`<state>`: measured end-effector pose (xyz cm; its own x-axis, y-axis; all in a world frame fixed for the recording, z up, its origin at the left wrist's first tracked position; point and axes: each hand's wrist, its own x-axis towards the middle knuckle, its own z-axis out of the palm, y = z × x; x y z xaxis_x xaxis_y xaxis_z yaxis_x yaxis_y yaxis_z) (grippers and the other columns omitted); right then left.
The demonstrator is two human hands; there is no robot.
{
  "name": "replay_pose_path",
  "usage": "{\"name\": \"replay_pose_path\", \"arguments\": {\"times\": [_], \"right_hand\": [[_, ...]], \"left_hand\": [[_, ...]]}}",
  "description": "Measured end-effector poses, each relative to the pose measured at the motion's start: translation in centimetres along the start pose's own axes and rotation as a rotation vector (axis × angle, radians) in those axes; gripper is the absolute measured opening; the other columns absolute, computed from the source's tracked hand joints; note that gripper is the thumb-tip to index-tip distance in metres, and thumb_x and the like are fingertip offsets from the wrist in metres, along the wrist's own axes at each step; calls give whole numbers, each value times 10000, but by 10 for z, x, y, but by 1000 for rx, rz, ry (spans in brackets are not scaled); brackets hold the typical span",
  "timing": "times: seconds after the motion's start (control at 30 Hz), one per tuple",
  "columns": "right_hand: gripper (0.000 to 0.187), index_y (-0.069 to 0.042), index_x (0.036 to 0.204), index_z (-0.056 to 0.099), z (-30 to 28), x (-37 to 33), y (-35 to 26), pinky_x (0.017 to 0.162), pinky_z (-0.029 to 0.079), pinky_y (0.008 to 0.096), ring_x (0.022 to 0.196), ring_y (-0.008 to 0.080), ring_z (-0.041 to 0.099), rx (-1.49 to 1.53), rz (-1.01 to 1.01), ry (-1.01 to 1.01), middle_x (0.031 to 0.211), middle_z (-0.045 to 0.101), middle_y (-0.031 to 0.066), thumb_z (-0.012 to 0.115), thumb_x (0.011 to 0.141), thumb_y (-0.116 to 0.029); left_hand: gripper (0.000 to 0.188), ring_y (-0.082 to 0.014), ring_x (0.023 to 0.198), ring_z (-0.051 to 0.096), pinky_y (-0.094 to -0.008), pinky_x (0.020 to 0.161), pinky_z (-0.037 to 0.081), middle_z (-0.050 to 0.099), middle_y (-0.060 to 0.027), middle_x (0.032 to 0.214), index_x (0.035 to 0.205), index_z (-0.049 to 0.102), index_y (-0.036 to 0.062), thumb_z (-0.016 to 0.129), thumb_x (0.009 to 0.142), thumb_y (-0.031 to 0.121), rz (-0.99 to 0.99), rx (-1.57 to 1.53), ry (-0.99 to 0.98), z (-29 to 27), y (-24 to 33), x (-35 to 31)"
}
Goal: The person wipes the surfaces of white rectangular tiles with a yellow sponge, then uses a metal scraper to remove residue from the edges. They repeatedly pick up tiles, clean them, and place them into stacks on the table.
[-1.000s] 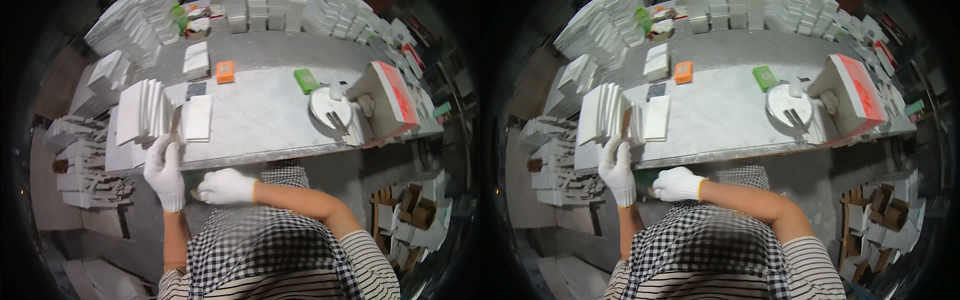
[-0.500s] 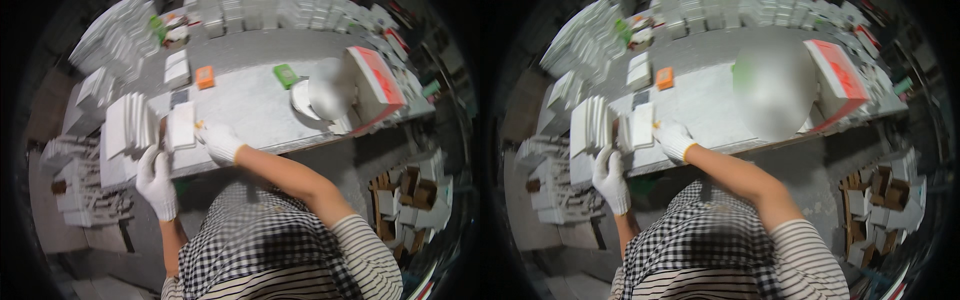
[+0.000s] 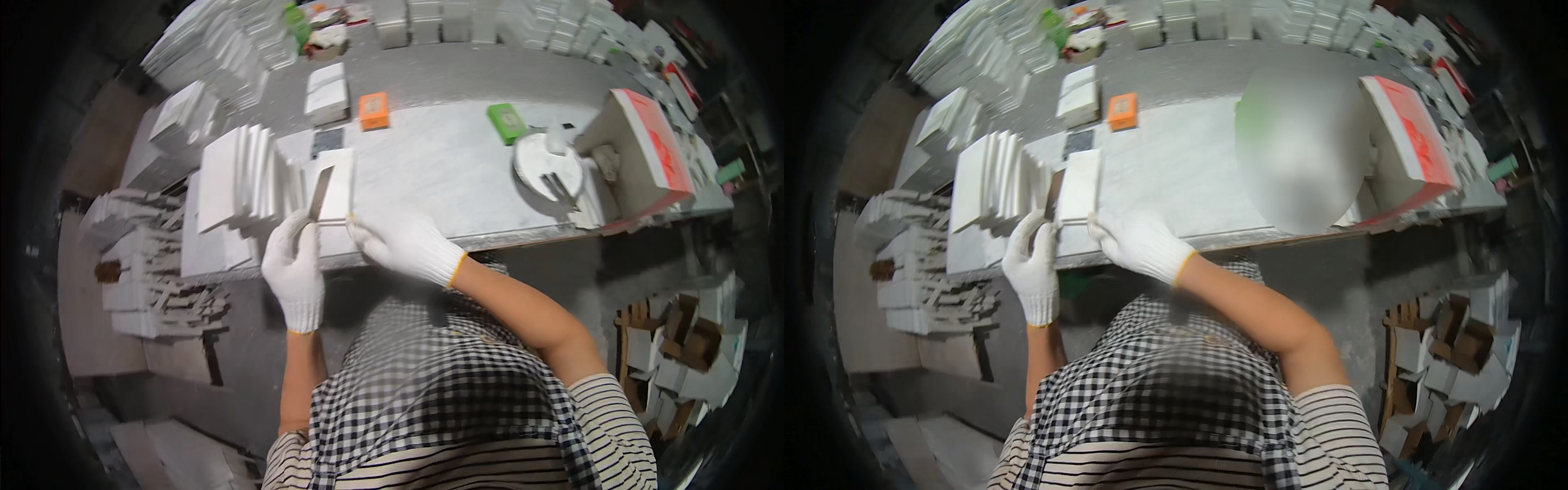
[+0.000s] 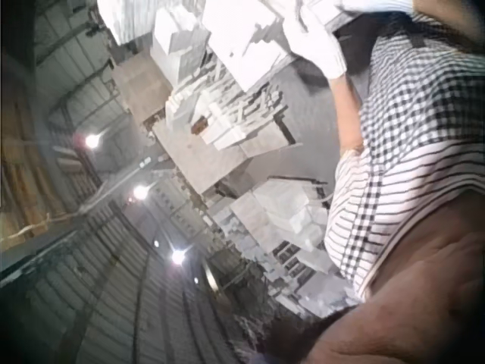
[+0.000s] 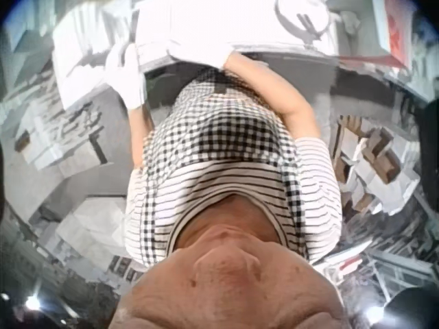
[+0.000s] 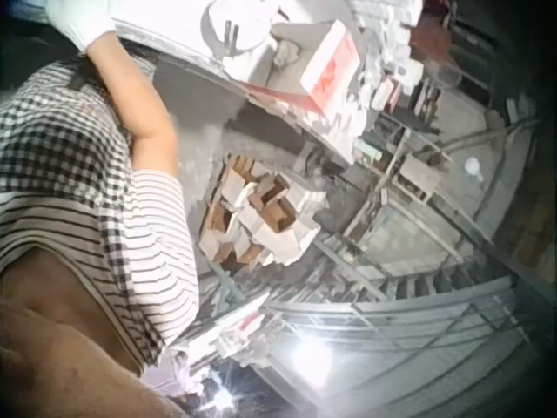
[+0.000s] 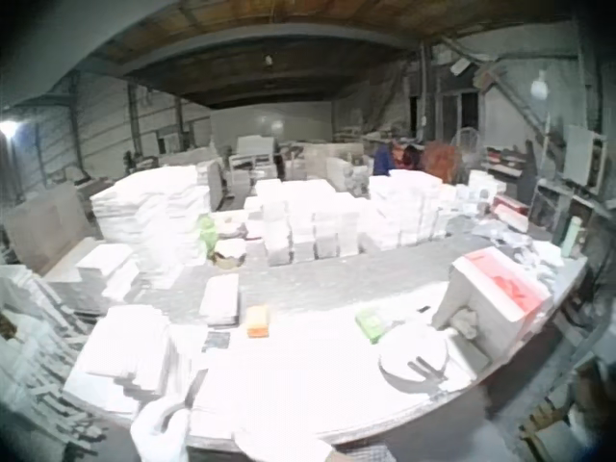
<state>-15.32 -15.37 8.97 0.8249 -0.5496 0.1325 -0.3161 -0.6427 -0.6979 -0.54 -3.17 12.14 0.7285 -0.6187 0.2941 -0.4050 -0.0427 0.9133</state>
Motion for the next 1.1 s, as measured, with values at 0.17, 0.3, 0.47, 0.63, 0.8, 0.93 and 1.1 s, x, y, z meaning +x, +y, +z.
{"name": "replay_pose_path", "arguments": {"times": [0.17,0.3,0.47,0.63,0.8,0.93,1.1], "right_hand": [[339,-150,1216,608,-40,-4,38,713,536,486,854,336,685,-265,-46,330,1036,691,150,561,945,-348],[367,-140,1208,640,-83,-36,53,727,549,454,897,363,669,-493,104,327,1054,678,160,659,889,-320],[330,-57,1108,722,-129,-115,122,871,525,463,959,361,679,-532,347,732,1012,716,194,616,891,-282],[383,-120,1203,695,-158,-169,141,860,522,469,980,369,668,-743,869,515,1076,711,173,638,923,-375],[404,-81,1214,676,-158,-177,148,824,528,416,927,329,697,-291,837,645,1012,724,182,665,928,-366],[373,-32,1183,688,-158,-181,166,789,526,350,846,236,686,-132,815,714,954,726,155,692,918,-295],[279,33,1115,700,-167,-183,177,778,509,297,822,143,641,17,756,789,919,726,84,670,931,-174]], "left_hand": [[244,-172,952,684,-292,859,543,727,-119,1067,1154,698,-74,663,927,10,-67,10,-133,36,-18,-5],[242,-257,956,696,-344,876,533,723,-172,1030,1108,718,-32,676,890,62,120,149,-259,78,-21,-15],[265,-318,894,672,-395,810,536,700,-164,960,1122,721,33,676,862,59,512,255,-305,124,-32,-19],[391,-308,777,627,-427,690,508,632,-115,824,1143,691,69,646,759,14,743,498,-367,170,-19,-27],[42,-315,708,630,-444,599,505,593,-98,780,901,592,94,600,866,72,702,683,-550,213,-36,-42],[98,-323,770,640,-457,655,513,608,-116,820,971,614,76,634,892,131,632,588,-664,225,-29,-49],[236,-330,795,633,-444,685,508,629,-137,867,1057,640,56,688,911,235,565,388,-643,218,-24,-44]]}}
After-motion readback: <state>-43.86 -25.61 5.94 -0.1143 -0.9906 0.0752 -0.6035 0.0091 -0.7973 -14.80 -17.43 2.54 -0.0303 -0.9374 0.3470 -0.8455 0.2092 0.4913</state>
